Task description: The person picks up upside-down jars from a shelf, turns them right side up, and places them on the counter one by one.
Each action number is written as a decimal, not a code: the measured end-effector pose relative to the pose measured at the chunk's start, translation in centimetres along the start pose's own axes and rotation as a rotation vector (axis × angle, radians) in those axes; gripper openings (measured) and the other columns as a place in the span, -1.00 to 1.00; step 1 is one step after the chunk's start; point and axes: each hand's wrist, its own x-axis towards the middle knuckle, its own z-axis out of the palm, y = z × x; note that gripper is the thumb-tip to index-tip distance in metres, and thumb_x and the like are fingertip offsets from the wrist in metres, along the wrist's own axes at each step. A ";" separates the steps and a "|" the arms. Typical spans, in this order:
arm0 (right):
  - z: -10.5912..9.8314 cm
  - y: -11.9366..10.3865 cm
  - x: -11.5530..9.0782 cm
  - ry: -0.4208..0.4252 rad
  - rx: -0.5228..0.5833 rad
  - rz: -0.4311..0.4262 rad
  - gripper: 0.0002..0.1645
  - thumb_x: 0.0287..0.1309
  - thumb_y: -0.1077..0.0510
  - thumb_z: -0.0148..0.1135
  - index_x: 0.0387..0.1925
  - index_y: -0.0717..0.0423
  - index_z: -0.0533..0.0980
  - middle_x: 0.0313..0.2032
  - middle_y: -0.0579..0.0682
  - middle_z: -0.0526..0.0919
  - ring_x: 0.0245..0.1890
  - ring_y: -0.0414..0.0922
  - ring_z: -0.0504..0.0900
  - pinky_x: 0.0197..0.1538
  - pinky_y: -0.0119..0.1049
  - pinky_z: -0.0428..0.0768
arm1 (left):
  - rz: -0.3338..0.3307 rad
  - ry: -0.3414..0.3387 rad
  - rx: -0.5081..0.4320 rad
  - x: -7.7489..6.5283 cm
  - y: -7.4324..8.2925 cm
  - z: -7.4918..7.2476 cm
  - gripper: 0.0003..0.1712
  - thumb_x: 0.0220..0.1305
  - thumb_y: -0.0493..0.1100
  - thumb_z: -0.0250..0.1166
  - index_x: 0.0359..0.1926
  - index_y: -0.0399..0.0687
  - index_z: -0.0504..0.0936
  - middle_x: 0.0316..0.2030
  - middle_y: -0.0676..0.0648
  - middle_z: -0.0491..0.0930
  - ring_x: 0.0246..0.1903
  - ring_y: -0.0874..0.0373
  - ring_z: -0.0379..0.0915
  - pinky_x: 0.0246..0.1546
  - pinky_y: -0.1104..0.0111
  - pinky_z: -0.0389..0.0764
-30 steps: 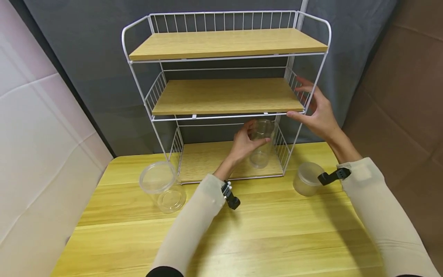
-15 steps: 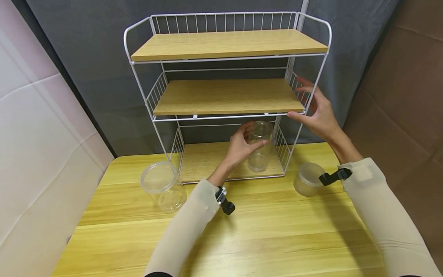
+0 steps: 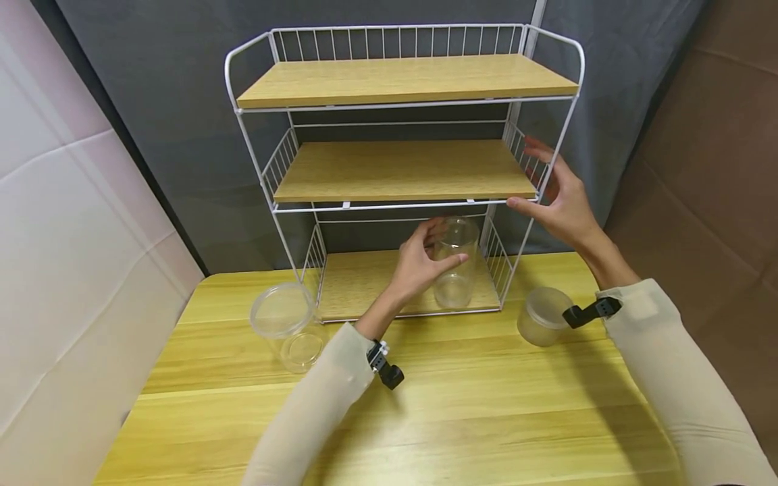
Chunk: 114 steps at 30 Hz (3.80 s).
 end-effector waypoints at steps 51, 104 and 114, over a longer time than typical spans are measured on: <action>1.3 -2.0 -10.6 0.022 -0.268 -0.139 -0.07 -0.08 0.46 0.50 0.42 0.30 0.46 0.35 0.28 0.54 0.38 -0.32 0.47 0.43 -0.48 0.43 | -0.103 0.138 -0.679 -7.9 3.6 -5.4 -0.24 0.39 -0.39 0.23 0.54 -0.24 0.18 0.40 -0.36 0.37 0.27 -0.02 0.54 0.28 0.12 0.66; 7.1 -6.7 -7.2 -0.181 -0.052 -0.101 -0.15 -0.21 0.50 0.67 0.24 0.35 0.59 0.17 0.21 0.67 0.12 -0.11 0.66 0.25 -0.37 0.65 | -0.029 -0.216 0.221 -10.8 -1.1 -7.2 -0.15 0.16 -0.19 0.64 0.41 -0.29 0.47 0.36 -0.25 0.55 0.37 -0.17 0.48 0.40 0.06 0.53; 9.8 -6.1 -7.6 -0.243 -0.209 -0.159 -0.18 -0.22 0.14 0.79 0.17 0.22 0.68 0.12 0.12 0.75 -0.06 0.00 0.75 -0.14 -0.39 0.71 | 0.002 -0.353 0.336 -11.4 -2.3 -6.3 -0.17 0.16 -0.14 0.64 0.39 -0.30 0.52 0.28 -0.25 0.64 0.18 -0.15 0.65 0.27 0.05 0.65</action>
